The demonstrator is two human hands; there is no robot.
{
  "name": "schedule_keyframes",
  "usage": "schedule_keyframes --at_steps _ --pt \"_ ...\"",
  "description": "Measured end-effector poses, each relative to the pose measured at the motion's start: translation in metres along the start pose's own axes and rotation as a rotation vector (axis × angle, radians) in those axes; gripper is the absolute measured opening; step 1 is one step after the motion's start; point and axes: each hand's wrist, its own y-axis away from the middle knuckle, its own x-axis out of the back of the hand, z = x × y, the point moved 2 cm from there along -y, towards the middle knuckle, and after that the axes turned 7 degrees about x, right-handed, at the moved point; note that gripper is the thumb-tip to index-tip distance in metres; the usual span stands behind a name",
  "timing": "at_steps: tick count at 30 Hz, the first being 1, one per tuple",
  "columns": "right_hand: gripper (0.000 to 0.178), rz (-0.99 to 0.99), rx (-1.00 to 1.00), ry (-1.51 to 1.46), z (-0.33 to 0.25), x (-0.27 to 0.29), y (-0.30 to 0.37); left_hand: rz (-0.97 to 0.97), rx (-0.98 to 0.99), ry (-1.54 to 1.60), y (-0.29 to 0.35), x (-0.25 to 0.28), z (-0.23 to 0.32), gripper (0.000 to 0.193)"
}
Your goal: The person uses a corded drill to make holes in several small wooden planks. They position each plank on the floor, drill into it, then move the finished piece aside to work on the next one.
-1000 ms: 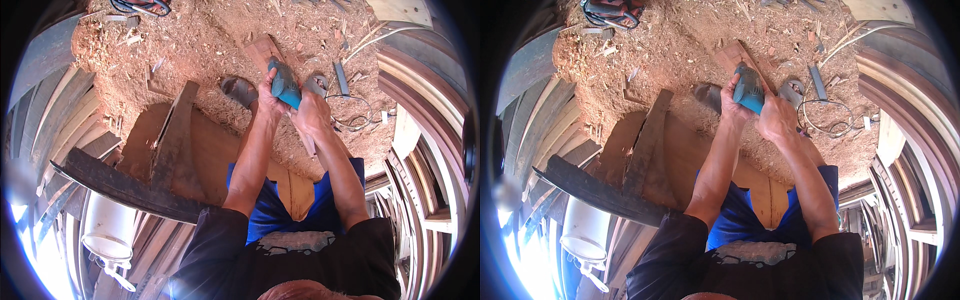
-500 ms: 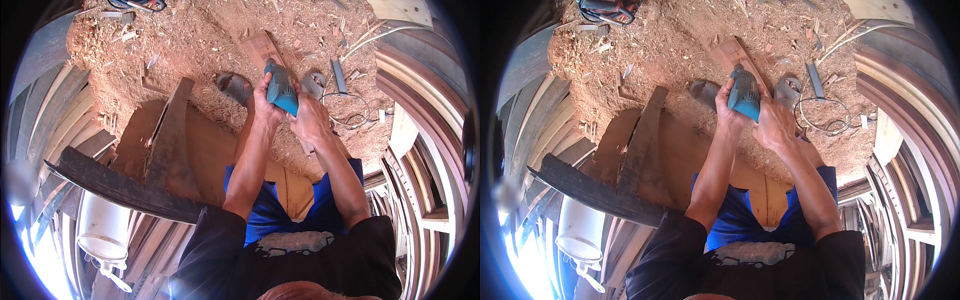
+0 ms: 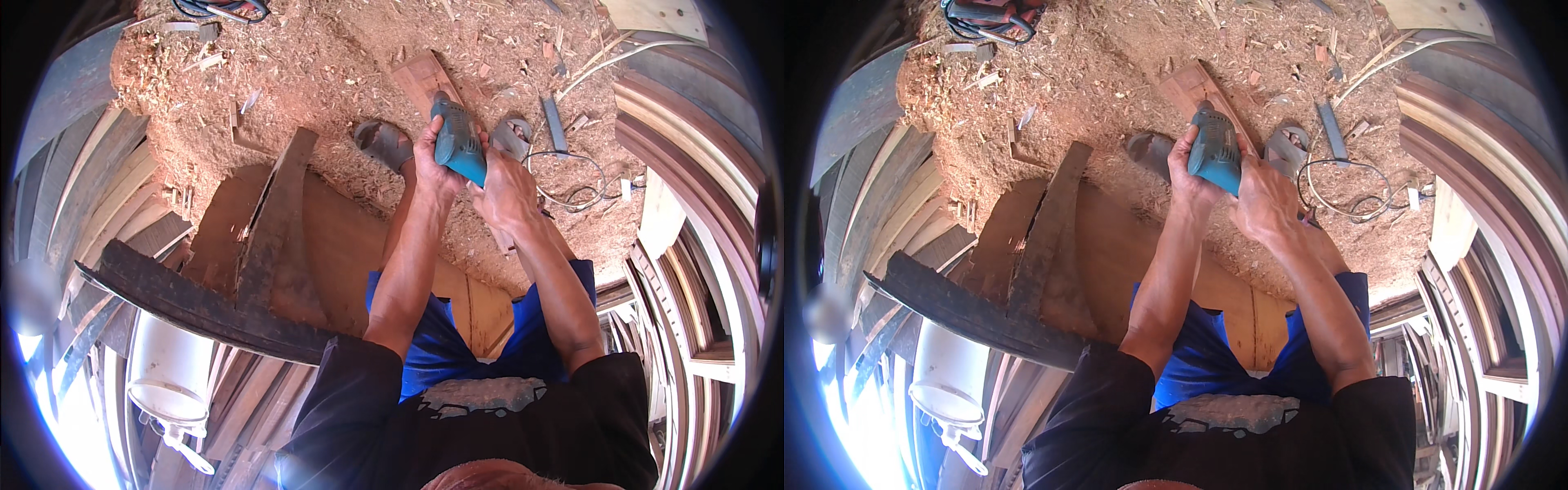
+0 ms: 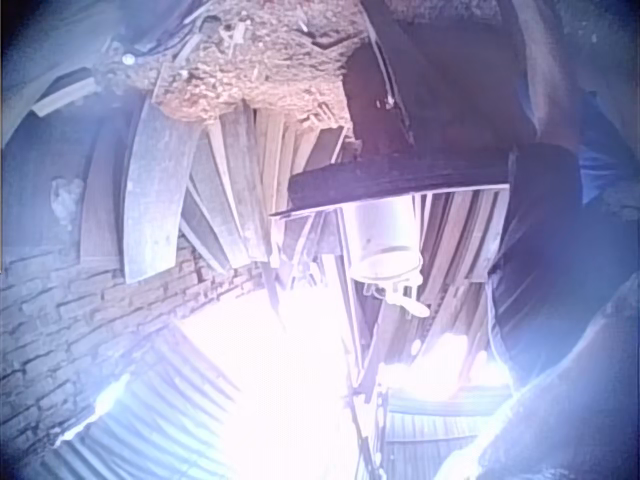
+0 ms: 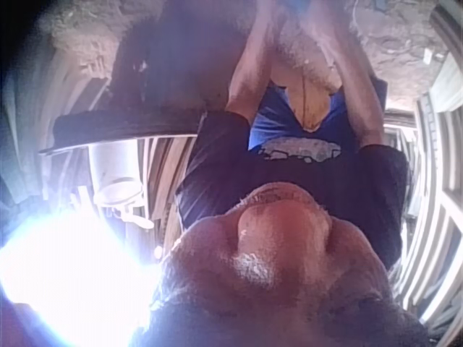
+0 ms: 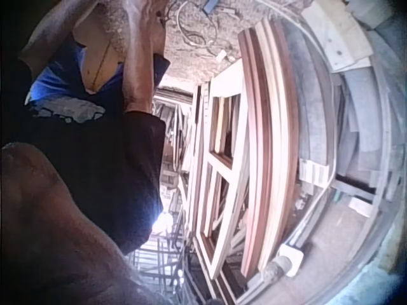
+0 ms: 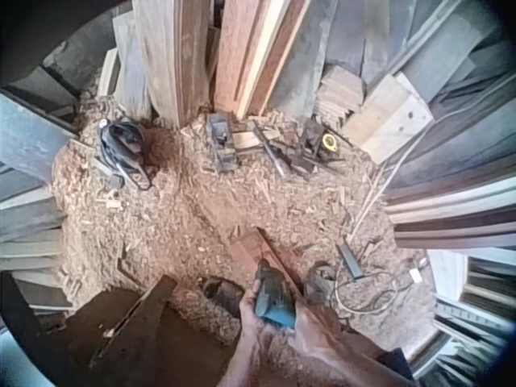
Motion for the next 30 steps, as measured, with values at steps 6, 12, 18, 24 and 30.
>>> schedule_keyframes --at_steps 6,12,18,24,30 --pt "0.051 0.019 0.026 0.022 0.0 0.001 -0.001 0.013 -0.03 -0.028 -0.004 0.003 0.0 0.058" --pt "0.047 0.006 0.013 0.025 0.0 0.001 -0.004 0.045 -0.031 0.005 -0.005 0.003 0.0 0.056" --pt "0.047 -0.011 0.03 0.06 -0.001 0.003 -0.003 0.012 -0.041 0.029 -0.004 0.002 -0.001 0.055" --pt "0.093 0.0 0.031 0.087 0.003 -0.002 -0.005 0.008 -0.043 0.003 -0.006 -0.001 0.0 0.057" --pt "0.085 -0.001 0.028 0.06 0.003 -0.001 -0.007 0.062 -0.043 0.019 -0.009 0.001 0.0 0.056"
